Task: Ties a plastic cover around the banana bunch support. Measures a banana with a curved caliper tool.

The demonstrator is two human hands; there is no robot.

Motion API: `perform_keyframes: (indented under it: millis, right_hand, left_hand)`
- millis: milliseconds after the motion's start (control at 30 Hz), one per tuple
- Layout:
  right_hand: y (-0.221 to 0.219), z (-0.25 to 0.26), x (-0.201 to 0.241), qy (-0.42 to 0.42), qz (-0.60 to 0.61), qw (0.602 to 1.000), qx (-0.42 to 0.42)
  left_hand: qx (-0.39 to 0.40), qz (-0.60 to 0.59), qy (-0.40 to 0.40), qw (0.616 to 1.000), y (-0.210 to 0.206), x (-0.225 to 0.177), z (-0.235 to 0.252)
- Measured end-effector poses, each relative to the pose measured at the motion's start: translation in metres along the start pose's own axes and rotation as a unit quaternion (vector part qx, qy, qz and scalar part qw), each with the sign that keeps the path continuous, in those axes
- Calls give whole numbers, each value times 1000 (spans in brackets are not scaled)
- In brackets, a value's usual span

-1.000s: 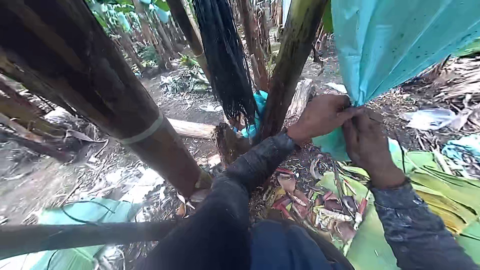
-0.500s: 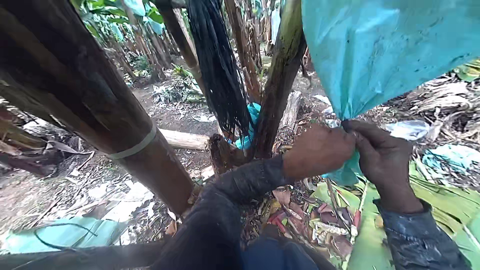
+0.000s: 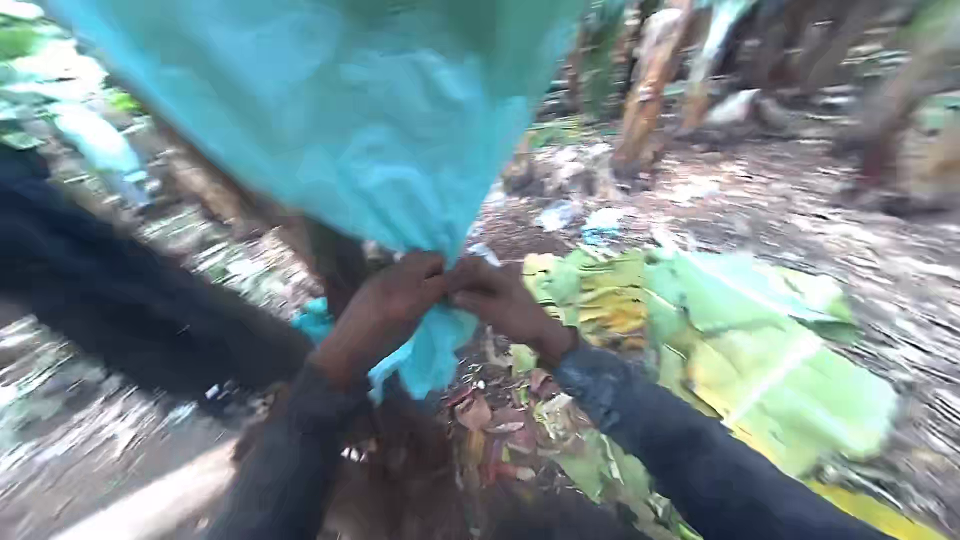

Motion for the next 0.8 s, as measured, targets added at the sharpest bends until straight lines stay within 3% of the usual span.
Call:
perform_keyframes:
  millis: [233, 433, 500, 667, 800]
  right_hand:
    - [23, -10, 7, 36, -109, 982, -148]
    - [3, -2, 3, 4, 21, 1000, -18]
    - [-3, 0, 6, 15, 45, 999, -1]
    - [-17, 3, 17, 31, 32, 999, -13]
    - [3, 7, 17, 25, -48, 995, -88]
  left_hand:
    - [-43, 35, 1, 998, -21, 14, 1]
    - [-193, 28, 59, 979, -2, -9, -36]
    - [-208, 57, 76, 973, -2, -19, -43]
    - [-196, 135, 144, 960, 7, -28, -50]
    - [-101, 180, 221, 953, 16, 6, -55]
Point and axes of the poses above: each hand's wrist, its own z-axis towards the middle knuckle, its own y-axis out of the back of the hand, x = y × z, the point moved 10 cm from there along z, towards the middle knuckle, and after that the axes turned 6 degrees about x, right-handed, at the moved point
